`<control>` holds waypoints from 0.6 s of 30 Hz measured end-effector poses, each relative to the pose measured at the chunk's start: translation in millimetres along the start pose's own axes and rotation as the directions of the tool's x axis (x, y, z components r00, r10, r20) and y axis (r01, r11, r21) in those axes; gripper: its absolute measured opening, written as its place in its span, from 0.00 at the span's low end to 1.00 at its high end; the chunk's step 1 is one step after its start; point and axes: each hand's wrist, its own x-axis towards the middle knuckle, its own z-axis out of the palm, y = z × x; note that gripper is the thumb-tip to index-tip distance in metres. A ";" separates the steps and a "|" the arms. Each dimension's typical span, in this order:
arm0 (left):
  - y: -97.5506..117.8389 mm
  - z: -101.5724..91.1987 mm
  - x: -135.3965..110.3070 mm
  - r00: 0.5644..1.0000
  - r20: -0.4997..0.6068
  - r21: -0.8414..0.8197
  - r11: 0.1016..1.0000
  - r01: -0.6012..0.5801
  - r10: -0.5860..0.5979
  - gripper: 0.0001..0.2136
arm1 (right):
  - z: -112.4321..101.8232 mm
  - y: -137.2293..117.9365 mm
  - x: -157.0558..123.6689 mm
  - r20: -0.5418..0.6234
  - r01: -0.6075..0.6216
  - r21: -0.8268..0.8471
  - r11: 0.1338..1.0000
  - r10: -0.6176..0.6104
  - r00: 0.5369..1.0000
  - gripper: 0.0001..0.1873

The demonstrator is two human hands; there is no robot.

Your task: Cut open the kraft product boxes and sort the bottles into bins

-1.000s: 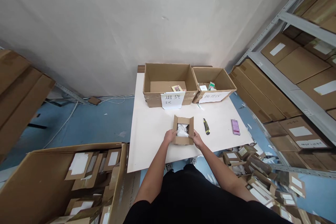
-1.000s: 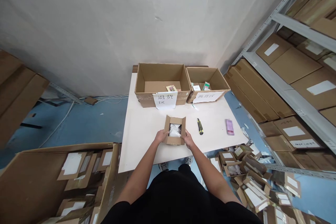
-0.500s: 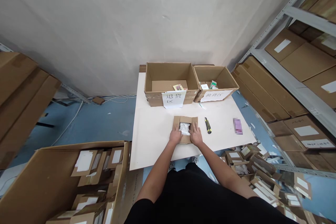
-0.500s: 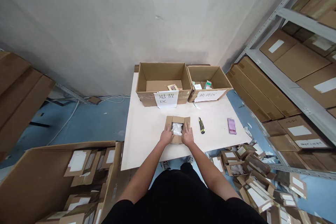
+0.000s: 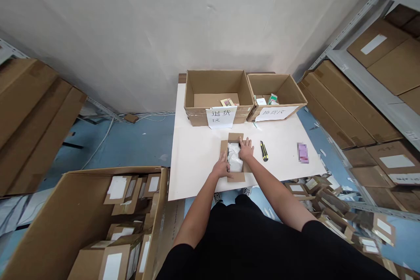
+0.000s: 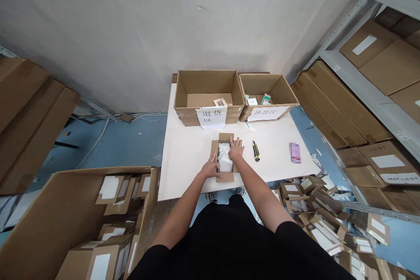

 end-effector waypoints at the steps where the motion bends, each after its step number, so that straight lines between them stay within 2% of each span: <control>1: 1.5 2.9 -0.6 1.000 -0.007 0.015 1.000 0.017 -0.017 0.20 | -1.9 0.1 5.1 0.039 -0.010 0.007 1.000 0.010 0.999 0.54; 4: 9.8 11.7 0.2 0.995 -0.068 0.081 0.993 0.082 -0.077 0.17 | -8.8 1.4 17.2 0.115 -0.022 0.041 0.999 0.017 0.993 0.51; 7: 16.7 17.6 1.9 0.987 -0.116 0.142 0.982 0.127 -0.111 0.15 | -16.7 3.6 18.6 0.108 -0.015 0.061 0.998 0.008 0.994 0.46; 9: 17.5 19.3 2.4 0.985 -0.112 0.159 0.976 0.148 -0.131 0.15 | -19.5 3.4 10.8 -0.014 0.036 0.068 0.997 -0.035 0.999 0.42; 11: 15.9 20.1 2.5 0.985 -0.103 0.164 0.974 0.157 -0.141 0.14 | -17.9 -0.2 -2.8 -0.161 0.146 0.077 0.986 -0.132 0.978 0.37; 12: 14.8 20.4 2.6 0.985 -0.101 0.165 0.974 0.153 -0.137 0.13 | -15.2 -3.4 -10.5 -0.189 0.213 0.083 0.974 -0.194 0.963 0.34; 14: 12.9 20.7 2.6 0.988 -0.099 0.170 0.976 0.134 -0.118 0.12 | -7.1 -11.1 -24.9 -0.117 0.338 0.104 0.935 -0.326 0.938 0.32; 16: 12.3 20.4 2.5 0.989 -0.100 0.174 0.976 0.129 -0.113 0.11 | 2.7 -17.3 -36.0 0.043 0.421 0.121 0.899 -0.428 0.903 0.31; 18: 13.1 19.6 2.0 0.988 -0.097 0.170 0.976 0.138 -0.122 0.11 | 11.7 -18.6 -43.7 0.194 0.450 0.099 0.887 -0.461 0.866 0.33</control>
